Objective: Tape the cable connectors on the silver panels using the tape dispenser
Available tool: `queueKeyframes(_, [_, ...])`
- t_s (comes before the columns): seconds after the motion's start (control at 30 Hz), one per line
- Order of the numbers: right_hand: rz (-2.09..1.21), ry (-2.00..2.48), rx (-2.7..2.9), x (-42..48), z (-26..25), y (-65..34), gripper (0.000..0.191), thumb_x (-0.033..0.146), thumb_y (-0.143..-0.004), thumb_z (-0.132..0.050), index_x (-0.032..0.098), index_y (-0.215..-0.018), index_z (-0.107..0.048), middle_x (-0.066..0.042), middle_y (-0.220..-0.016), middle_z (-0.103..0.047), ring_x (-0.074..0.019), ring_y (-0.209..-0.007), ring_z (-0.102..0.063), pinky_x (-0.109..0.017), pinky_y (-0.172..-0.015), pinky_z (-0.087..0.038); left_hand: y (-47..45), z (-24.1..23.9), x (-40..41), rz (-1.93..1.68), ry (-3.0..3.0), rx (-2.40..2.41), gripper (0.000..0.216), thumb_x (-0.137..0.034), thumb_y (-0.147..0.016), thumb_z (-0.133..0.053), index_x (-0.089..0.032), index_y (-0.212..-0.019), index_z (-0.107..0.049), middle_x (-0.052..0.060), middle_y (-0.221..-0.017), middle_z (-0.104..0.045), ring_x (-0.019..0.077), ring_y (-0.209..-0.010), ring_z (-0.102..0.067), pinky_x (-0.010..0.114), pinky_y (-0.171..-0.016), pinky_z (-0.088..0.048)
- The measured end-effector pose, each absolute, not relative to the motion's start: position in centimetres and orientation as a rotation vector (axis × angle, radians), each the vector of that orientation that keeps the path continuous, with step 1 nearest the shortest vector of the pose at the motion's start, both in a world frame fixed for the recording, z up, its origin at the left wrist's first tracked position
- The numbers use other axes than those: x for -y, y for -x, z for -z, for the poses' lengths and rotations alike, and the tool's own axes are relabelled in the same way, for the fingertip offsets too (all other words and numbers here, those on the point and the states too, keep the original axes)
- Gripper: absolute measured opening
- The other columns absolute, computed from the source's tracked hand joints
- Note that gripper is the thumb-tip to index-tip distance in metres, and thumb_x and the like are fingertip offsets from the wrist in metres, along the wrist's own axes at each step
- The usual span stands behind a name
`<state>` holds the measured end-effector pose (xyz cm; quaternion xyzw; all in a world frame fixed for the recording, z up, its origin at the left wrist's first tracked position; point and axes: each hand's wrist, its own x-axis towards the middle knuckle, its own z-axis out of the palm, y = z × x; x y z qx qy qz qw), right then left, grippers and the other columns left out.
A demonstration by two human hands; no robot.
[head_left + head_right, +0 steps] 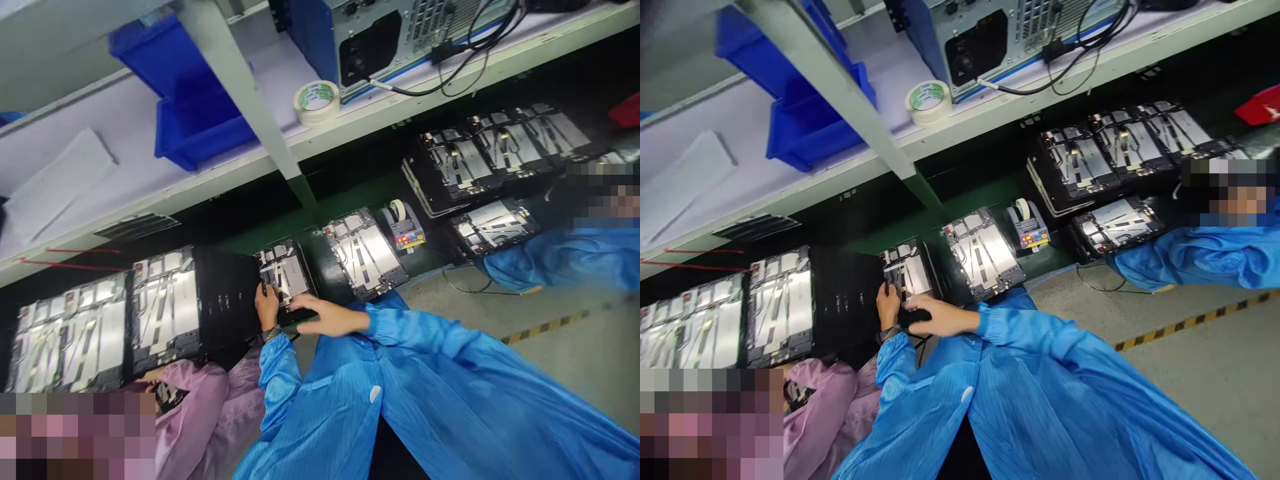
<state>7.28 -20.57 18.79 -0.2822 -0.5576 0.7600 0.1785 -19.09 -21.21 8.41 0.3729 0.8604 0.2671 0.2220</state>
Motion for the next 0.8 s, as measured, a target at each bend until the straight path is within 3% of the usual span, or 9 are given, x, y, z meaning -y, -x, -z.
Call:
queueKeyframes(0.07, [-2.412, 0.377, 1.498, 21.2, -21.2, -15.1, 0.036, 0.047, -0.095, -0.073, 0.022, -0.121, -0.076, -0.012, -0.124, -0.078, -0.0293, -0.120, -0.072, -0.048, -0.109, -0.052, 18.9, -8.1, 21.3, -0.738, -1.003, -2.475, 0.047, -0.030, -0.098, -0.056, -0.009, -0.140, -0.058, 0.025, -0.144, -0.062, 0.0361, -0.143, -0.056, 0.053, -0.124, -0.040])
queueKeyframes(0.1, [-2.436, 0.409, 1.395, 21.5, -21.7, -19.2, 0.032, 0.049, -0.096, -0.072, 0.021, -0.109, -0.078, -0.011, -0.103, -0.080, -0.0276, -0.100, -0.076, -0.046, -0.095, -0.057, 18.6, -8.1, 21.2, -0.760, -1.022, -2.518, 0.048, -0.031, -0.097, -0.059, -0.009, -0.140, -0.058, 0.024, -0.146, -0.060, 0.0363, -0.145, -0.053, 0.053, -0.125, -0.038])
queueKeyframes(0.17, [-2.052, 0.876, 1.129, 21.5, -20.5, -26.3, 0.032, 0.053, -0.089, -0.078, 0.021, -0.088, -0.077, -0.006, -0.075, -0.073, -0.0217, -0.071, -0.068, -0.039, -0.074, -0.055, 17.6, -8.5, 20.4, -0.849, -1.125, -2.551, 0.049, -0.032, -0.095, -0.063, -0.012, -0.139, -0.057, 0.022, -0.147, -0.058, 0.0362, -0.146, -0.051, 0.054, -0.126, -0.036])
queueKeyframes(0.27, [-1.357, 1.547, 0.648, 20.1, -14.3, -32.5, 0.029, 0.045, -0.078, -0.087, 0.021, -0.083, -0.073, -0.001, -0.070, -0.067, -0.0150, -0.062, -0.056, -0.030, -0.061, -0.046, 15.1, -9.9, 17.6, -0.972, -1.306, -2.458, 0.044, -0.033, -0.096, -0.062, -0.017, -0.137, -0.059, 0.018, -0.142, -0.060, 0.0324, -0.141, -0.054, 0.051, -0.123, -0.040])
queueKeyframes(0.33, [-1.181, 1.791, 0.306, 18.5, -9.3, -33.4, 0.027, 0.038, -0.074, -0.087, 0.019, -0.077, -0.068, 0.002, -0.062, -0.060, -0.0113, -0.055, -0.048, -0.026, -0.053, -0.037, 12.8, -11.2, 15.0, -0.994, -1.448, -2.295, 0.039, -0.033, -0.099, -0.060, -0.019, -0.135, -0.060, 0.015, -0.141, -0.061, 0.0287, -0.137, -0.056, 0.047, -0.121, -0.043])
queueKeyframes(0.5, [-1.168, 1.792, 0.124, 14.9, -2.0, -31.6, 0.023, 0.029, -0.078, -0.084, 0.016, -0.079, -0.065, 0.001, -0.062, -0.062, -0.0093, -0.053, -0.048, -0.022, -0.048, -0.036, 5.9, -14.2, 9.1, -1.001, -1.754, -1.877, 0.033, -0.034, -0.101, -0.061, -0.022, -0.131, -0.063, 0.014, -0.144, -0.060, 0.0278, -0.142, -0.052, 0.047, -0.126, -0.036])
queueKeyframes(0.8, [-1.092, 1.704, -0.029, 12.8, 2.2, -30.9, 0.011, 0.019, -0.080, -0.077, 0.014, -0.080, -0.067, 0.004, -0.059, -0.059, -0.0069, -0.049, -0.046, -0.017, -0.042, -0.034, 0.3, -16.2, 6.4, -0.911, -1.853, -1.694, 0.030, -0.035, -0.102, -0.060, -0.026, -0.130, -0.067, 0.012, -0.148, -0.058, 0.0291, -0.145, -0.050, 0.046, -0.125, -0.037])
